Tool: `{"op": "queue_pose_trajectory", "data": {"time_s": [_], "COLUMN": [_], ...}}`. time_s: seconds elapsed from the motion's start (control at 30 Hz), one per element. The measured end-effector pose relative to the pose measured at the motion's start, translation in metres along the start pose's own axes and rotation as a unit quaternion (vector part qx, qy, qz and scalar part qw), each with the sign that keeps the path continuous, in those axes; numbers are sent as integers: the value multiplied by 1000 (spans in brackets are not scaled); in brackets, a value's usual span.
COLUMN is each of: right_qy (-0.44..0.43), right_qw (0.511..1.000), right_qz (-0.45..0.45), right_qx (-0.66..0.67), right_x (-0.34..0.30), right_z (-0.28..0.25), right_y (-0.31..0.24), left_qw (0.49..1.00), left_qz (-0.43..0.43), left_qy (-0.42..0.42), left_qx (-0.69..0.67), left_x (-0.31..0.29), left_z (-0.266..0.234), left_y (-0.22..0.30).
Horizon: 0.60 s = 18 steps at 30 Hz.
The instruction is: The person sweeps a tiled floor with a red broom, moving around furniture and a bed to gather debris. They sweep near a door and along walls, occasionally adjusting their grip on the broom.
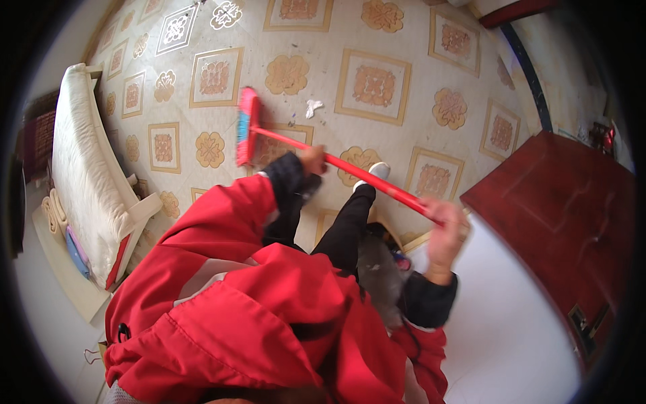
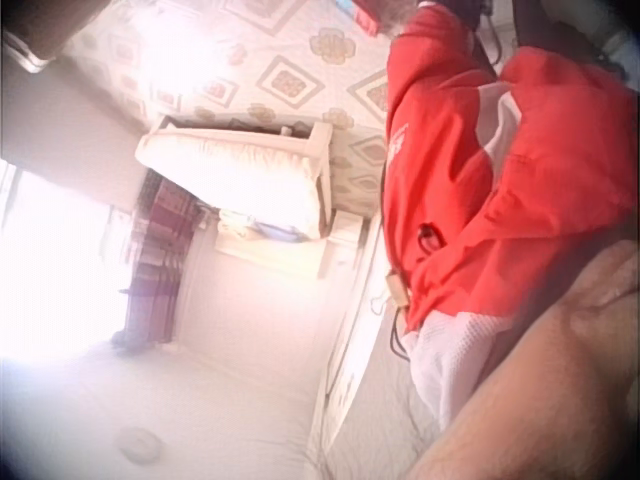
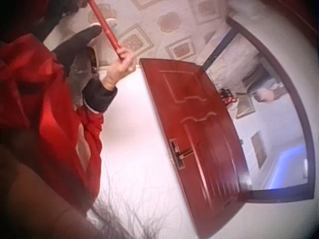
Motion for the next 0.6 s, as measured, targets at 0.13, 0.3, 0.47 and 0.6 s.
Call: {"op": "queue_pose_trajectory", "data": {"time_s": [0.13,0.3,0.47,0.6], "right_qy": [50,78,-11,-22], "right_qw": [995,985,962,975], "right_qz": [-50,-106,-198,-201], "right_qx": [-65,-115,-189,-89], "right_x": [55,85,99,112], "right_z": [-123,-217,-253,-283], "right_y": [-115,-254,-358,-399], "left_qw": [989,962,654,605], "left_qz": [137,219,-157,-176], "left_qy": [-36,68,-134,-113], "left_qx": [46,-145,-728,-768], "left_x": [80,160,185,173], "left_z": [21,24,37,1], "left_y": [218,435,558,596]}}
Point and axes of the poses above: each hand's wrist, its own x-axis towards the middle knuckle, its own z-axis out of the palm, y = z × x, the point moved 8 cm from there along x, towards the middle knuckle, and after that the axes turned 4 degrees about y, right-handed, at the moved point
